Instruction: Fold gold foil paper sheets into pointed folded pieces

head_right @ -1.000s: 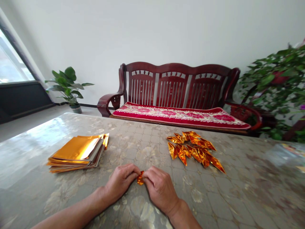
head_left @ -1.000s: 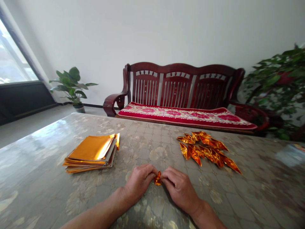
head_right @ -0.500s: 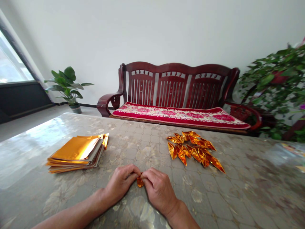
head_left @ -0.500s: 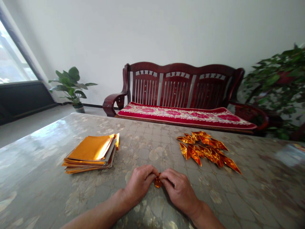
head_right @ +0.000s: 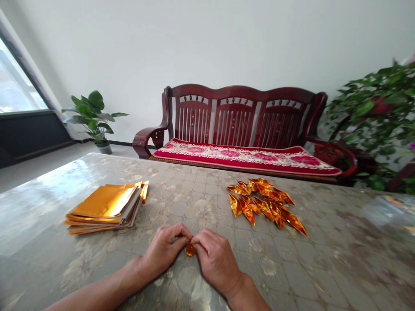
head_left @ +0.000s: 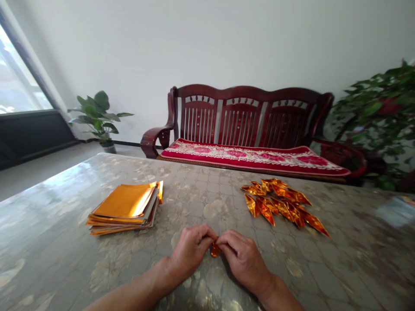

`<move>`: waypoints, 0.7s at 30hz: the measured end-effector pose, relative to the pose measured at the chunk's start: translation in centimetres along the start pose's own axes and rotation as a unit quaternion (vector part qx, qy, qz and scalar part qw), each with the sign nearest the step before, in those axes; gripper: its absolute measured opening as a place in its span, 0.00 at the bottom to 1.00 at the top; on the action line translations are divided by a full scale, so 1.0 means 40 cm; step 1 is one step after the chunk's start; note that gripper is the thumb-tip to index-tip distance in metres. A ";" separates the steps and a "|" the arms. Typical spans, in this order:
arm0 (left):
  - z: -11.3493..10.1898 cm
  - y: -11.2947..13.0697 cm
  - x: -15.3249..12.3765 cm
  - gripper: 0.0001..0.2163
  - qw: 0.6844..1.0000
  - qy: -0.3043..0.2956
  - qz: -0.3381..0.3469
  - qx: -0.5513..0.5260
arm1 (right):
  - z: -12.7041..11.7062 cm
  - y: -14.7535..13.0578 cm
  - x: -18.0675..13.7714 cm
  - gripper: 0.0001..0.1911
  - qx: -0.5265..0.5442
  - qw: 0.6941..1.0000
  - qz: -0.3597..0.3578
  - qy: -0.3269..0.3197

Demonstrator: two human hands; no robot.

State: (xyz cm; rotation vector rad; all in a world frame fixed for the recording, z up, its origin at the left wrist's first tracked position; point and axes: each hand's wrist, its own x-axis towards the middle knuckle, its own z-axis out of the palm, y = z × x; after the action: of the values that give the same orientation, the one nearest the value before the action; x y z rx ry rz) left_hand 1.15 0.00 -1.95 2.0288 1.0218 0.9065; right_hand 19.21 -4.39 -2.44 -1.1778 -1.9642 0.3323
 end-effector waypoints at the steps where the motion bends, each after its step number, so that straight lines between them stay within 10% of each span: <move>1: 0.001 -0.001 0.000 0.10 1.000 0.002 0.001 -0.001 | 0.000 0.000 0.000 0.10 -0.003 1.000 0.001 0.002; 21: -0.006 -0.006 0.007 0.08 0.999 0.041 0.011 -0.011 | -0.015 0.002 0.005 0.09 -0.043 0.998 -0.007 0.045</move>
State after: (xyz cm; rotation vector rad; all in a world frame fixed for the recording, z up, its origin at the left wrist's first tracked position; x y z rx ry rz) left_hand 0.97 0.40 -1.95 2.0033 1.0311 1.0163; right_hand 19.66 -4.27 -1.99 -1.2116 -1.9250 0.1848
